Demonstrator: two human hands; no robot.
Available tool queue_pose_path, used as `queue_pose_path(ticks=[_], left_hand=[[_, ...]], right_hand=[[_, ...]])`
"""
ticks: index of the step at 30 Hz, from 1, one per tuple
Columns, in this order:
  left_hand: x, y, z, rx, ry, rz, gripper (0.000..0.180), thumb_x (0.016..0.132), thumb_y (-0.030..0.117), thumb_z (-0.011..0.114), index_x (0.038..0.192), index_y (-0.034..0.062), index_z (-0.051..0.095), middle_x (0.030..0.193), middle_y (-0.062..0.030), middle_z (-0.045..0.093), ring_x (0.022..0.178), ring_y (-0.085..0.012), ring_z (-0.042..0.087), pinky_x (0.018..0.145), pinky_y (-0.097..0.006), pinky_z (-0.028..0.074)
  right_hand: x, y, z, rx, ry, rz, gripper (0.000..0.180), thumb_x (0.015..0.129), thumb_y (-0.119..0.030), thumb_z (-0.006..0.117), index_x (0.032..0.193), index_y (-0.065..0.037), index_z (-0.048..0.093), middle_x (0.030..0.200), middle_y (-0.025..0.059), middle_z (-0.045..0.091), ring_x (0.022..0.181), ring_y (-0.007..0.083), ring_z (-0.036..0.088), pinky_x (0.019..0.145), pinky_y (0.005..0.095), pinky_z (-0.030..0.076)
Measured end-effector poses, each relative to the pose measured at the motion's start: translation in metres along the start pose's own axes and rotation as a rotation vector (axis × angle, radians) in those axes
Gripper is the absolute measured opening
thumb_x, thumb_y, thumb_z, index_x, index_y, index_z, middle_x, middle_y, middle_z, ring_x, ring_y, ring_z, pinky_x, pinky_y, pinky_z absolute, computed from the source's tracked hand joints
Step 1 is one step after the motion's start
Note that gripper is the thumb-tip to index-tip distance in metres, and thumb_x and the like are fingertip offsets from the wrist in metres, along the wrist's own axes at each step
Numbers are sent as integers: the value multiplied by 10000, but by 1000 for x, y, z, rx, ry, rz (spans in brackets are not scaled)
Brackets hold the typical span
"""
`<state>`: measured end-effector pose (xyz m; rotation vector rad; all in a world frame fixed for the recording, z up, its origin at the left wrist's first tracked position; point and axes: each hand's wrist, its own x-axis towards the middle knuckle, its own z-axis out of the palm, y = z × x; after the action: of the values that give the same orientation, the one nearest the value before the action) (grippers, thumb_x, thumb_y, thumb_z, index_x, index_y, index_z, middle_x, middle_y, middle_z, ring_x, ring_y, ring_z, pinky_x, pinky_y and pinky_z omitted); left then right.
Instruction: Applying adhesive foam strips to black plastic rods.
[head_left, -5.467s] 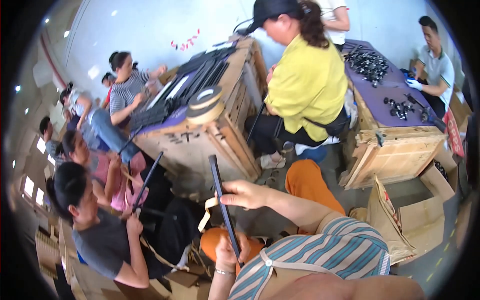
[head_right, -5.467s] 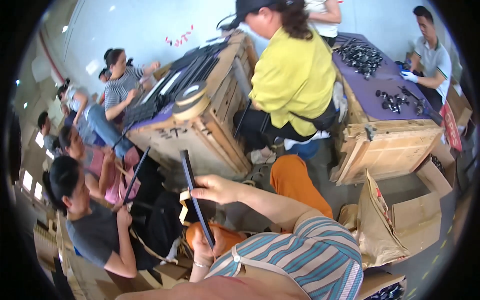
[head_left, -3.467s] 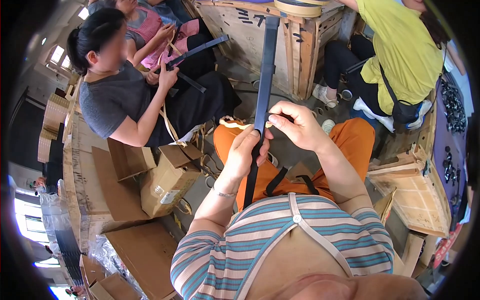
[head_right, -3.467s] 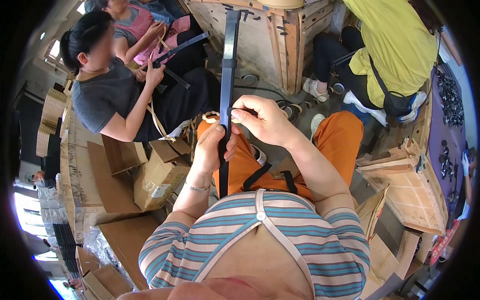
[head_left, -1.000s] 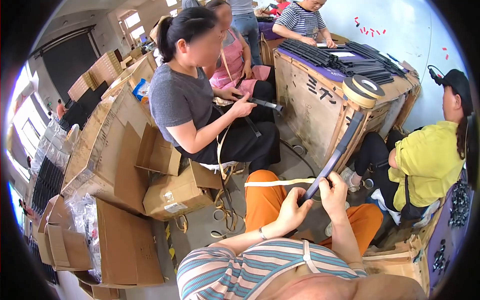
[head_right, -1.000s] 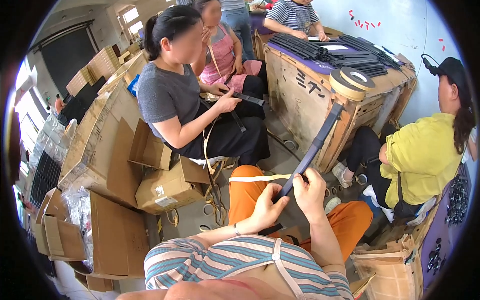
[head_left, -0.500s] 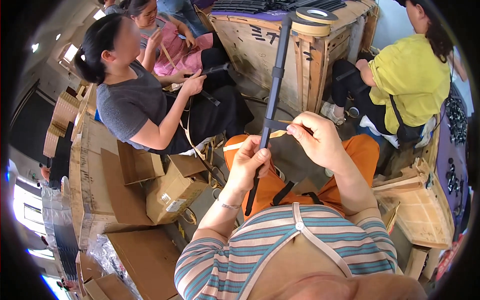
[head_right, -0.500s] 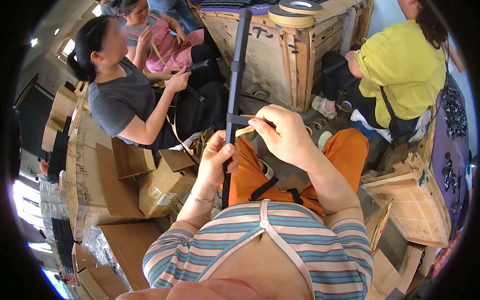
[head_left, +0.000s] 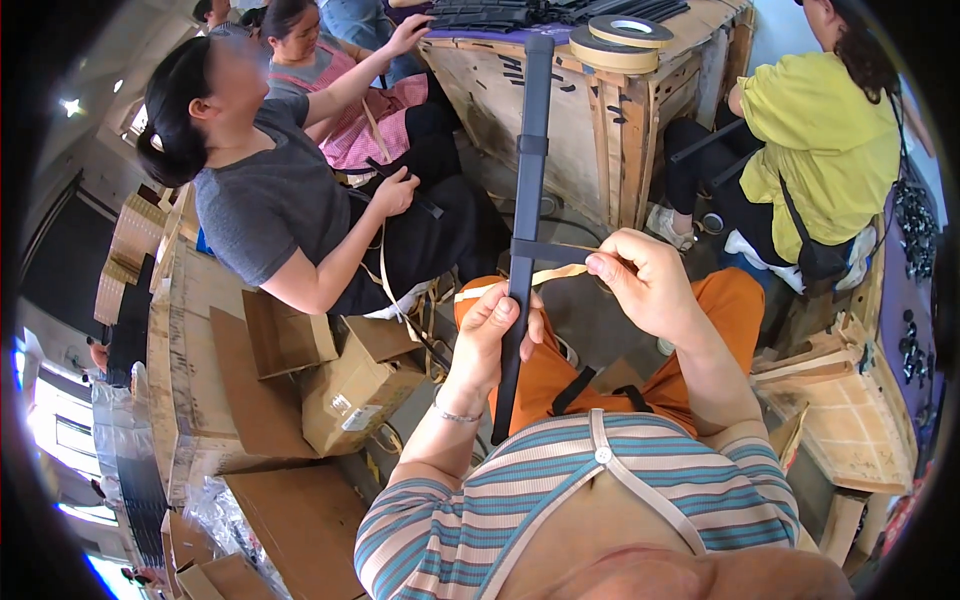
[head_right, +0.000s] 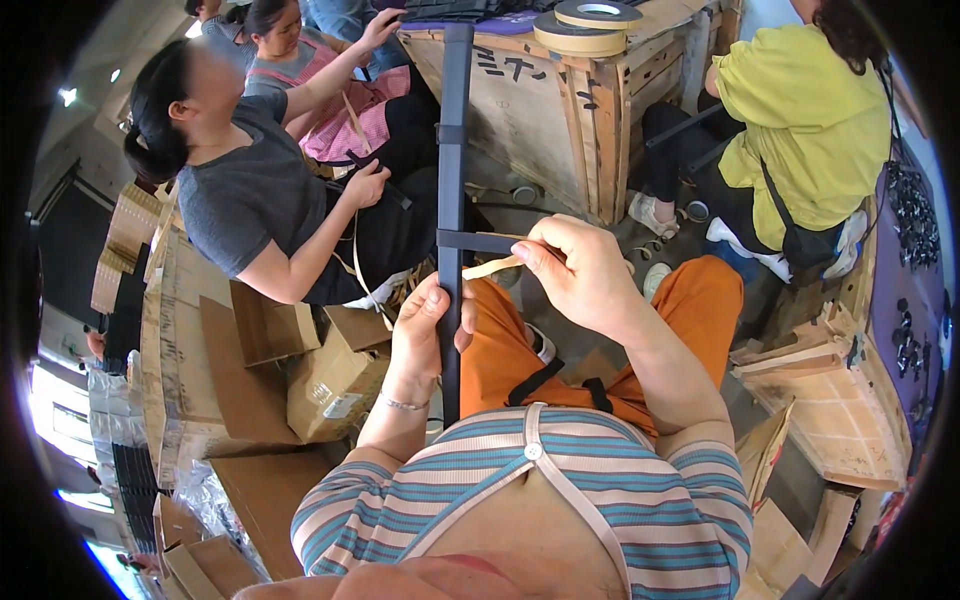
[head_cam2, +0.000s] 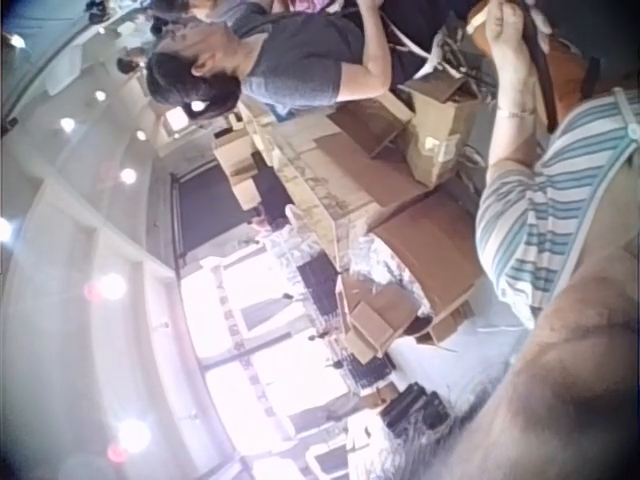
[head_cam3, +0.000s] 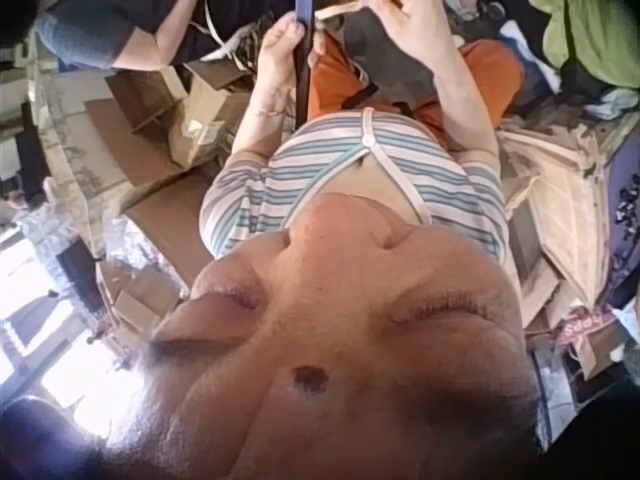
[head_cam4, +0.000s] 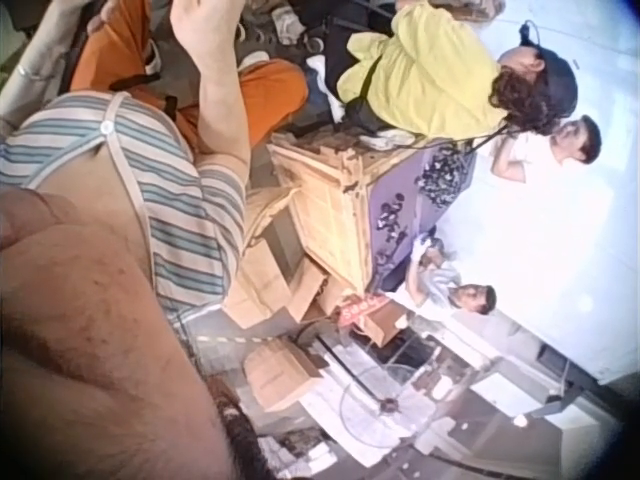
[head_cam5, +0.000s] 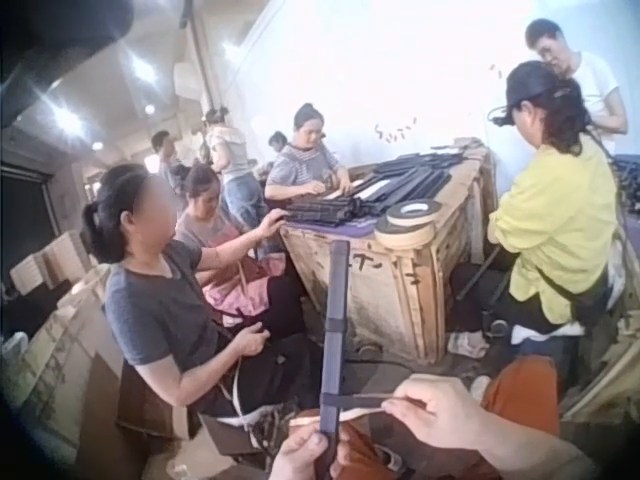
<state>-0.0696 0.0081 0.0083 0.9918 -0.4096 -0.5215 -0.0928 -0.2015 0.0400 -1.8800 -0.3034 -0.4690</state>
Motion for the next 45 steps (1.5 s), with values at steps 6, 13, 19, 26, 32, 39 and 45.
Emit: queue_pose_path(ticks=[6, 13, 19, 26, 32, 39, 45], left_hand=[[7, -2, -1, -8, 24, 40, 285, 939, 289, 431, 959, 21, 528, 720, -73, 573, 571, -101, 500, 547, -197, 411], [7, 2, -9, 40, 176, -118, 245, 927, 238, 449, 890, 23, 561, 705, -34, 537, 598, -86, 479, 560, -201, 395], [7, 1, -15, -23, 80, -30, 158, 891, 203, 529, 912, 46, 521, 601, -22, 481, 460, -83, 418, 391, -190, 316], [4, 5, -16, -137, -46, -23, 207, 900, 244, 515, 949, 45, 485, 553, -40, 459, 397, -85, 389, 335, -190, 281], [1, 4, -22, -151, -120, -42, 284, 906, 297, 496, 958, 19, 480, 566, -59, 485, 376, -81, 373, 332, -190, 289], [-1, 4, -22, -248, -152, -79, 382, 897, 358, 492, 945, -19, 460, 514, -65, 446, 356, -89, 347, 300, -202, 264], [-3, 3, -21, -392, -251, -119, 416, 928, 378, 413, 931, -36, 454, 502, -58, 432, 341, -90, 347, 281, -194, 277]], right_hand=[[-2, 4, -6, -12, 2, 2, 149, 834, -101, 598, 757, 21, 562, 634, 83, 499, 540, 142, 447, 502, 271, 352], [-5, 6, -12, -49, -33, 56, 197, 858, -128, 574, 726, 18, 569, 659, 53, 525, 595, 106, 478, 546, 239, 370], [-7, 12, -9, -6, 14, -10, 177, 839, -117, 601, 724, 15, 573, 623, 67, 496, 538, 132, 434, 497, 260, 338], [-12, 1, -11, -52, 57, -56, 178, 800, -101, 646, 688, 15, 571, 598, 63, 475, 502, 122, 414, 460, 260, 317], [-15, -1, -12, -123, 124, -76, 206, 760, -104, 691, 638, 16, 575, 570, 49, 456, 471, 117, 399, 432, 256, 293], [-14, 4, -7, -98, 126, -70, 195, 759, -109, 697, 650, 18, 596, 562, 43, 454, 471, 105, 397, 428, 255, 287], [-12, 10, -2, -65, 109, -64, 187, 770, -101, 690, 659, 25, 605, 570, 38, 461, 477, 88, 389, 430, 245, 282]])
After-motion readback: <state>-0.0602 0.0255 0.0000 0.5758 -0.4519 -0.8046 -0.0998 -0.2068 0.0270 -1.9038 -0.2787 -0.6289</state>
